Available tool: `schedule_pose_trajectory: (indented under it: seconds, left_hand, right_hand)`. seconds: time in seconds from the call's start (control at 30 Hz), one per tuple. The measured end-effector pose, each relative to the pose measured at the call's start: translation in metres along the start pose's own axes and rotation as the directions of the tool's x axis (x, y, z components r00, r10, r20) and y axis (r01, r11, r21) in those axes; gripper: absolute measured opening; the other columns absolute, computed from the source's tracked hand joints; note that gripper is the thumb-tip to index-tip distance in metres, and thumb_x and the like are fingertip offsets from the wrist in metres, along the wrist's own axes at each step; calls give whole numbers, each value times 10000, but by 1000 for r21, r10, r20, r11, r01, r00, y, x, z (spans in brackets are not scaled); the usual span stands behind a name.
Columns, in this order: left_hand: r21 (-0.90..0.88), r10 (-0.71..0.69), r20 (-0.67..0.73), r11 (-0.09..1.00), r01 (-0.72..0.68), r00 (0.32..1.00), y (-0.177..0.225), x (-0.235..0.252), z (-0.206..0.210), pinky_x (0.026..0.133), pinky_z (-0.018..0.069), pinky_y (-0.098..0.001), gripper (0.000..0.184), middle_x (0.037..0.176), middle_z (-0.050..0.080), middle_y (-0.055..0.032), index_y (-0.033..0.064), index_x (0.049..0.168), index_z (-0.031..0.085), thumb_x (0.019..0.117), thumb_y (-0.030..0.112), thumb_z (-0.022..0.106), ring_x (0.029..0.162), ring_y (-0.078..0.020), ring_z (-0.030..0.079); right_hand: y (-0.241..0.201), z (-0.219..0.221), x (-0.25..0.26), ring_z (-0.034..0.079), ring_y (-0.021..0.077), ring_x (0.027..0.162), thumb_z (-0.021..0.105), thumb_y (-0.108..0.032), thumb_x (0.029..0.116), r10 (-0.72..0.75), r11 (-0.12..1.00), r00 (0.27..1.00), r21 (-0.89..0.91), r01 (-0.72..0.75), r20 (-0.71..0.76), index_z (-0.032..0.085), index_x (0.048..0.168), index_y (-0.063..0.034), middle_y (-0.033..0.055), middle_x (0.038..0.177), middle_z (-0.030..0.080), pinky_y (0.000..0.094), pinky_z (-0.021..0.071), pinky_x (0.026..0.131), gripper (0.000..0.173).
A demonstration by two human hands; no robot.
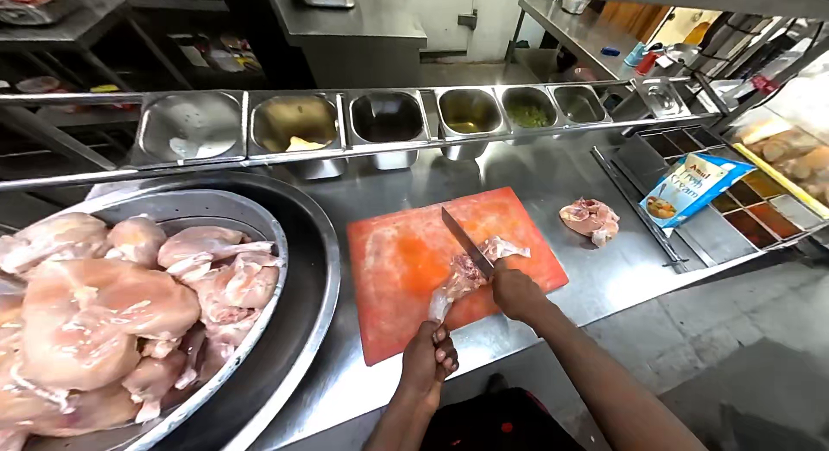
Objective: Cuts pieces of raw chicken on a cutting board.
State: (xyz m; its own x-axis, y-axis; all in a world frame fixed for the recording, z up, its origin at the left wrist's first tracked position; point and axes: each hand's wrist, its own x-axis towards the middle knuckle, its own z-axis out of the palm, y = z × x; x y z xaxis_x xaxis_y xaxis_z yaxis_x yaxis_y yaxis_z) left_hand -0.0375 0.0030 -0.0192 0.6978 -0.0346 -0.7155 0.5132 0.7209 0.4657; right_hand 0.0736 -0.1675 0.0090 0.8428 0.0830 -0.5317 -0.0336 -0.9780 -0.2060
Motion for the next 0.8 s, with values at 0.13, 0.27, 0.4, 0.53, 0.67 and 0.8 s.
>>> schedule_pose_trajectory:
  seconds: [0.13, 0.27, 0.4, 0.53, 0.67, 0.8]
  left_hand:
    - [-5, 0, 1, 1000, 0, 1000, 2, 1, -4, 397, 418, -227, 393, 490, 389, 47, 136, 770, 448, 1119, 228, 293, 377, -77, 398]
    - [21, 15, -40, 1000, -14, 999, 8, 4, -3, 399, 415, -221, 396, 496, 394, 46, 139, 757, 442, 1116, 229, 304, 382, -76, 399]
    - [12, 2, -29, 1000, -2, 1000, 6, -2, -9, 399, 412, -218, 406, 494, 390, 49, 137, 758, 446, 1121, 226, 288, 380, -73, 394]
    - [56, 3, -14, 998, -3, 1000, -9, -22, -26, 398, 407, -204, 457, 482, 422, 60, 151, 735, 450, 1120, 226, 215, 372, -52, 399]
    - [150, 24, 56, 988, -32, 998, -2, -33, -59, 433, 414, -207, 446, 511, 444, 72, 169, 729, 469, 1092, 199, 212, 406, -43, 411]
    - [176, 51, 88, 982, -66, 995, 10, -36, -24, 433, 409, -183, 418, 562, 460, 52, 121, 797, 480, 1129, 203, 239, 419, -40, 401]
  right_hand:
    - [-3, -5, 0, 710, 378, 946, 533, -211, 1019, -11, 1000, 1000, -18, 11, 18, 466, 1285, -82, 180, 1008, 676, 562, 574, 776, 304]
    - [1, -8, -19, 701, 400, 990, 525, -191, 1021, 0, 999, 996, -47, 4, 90, 446, 1342, -57, 205, 1056, 668, 568, 568, 819, 356]
    - [8, -8, -41, 683, 407, 1069, 493, -164, 1025, 62, 996, 984, -78, -50, 166, 430, 1361, -66, 216, 1131, 653, 581, 562, 856, 355]
    - [-14, -7, -9, 680, 417, 1079, 501, -208, 1042, 12, 1000, 994, -25, -10, 113, 440, 1374, -29, 230, 1148, 656, 588, 550, 879, 382]
    - [-21, -10, 16, 695, 419, 1003, 576, -193, 995, -29, 1000, 999, 8, 29, 43, 460, 1334, -56, 213, 1084, 671, 601, 564, 803, 384]
    - [10, -10, 33, 699, 414, 930, 510, -274, 1071, -99, 978, 995, 187, 98, -3, 503, 1384, -64, 227, 1020, 687, 610, 556, 801, 376]
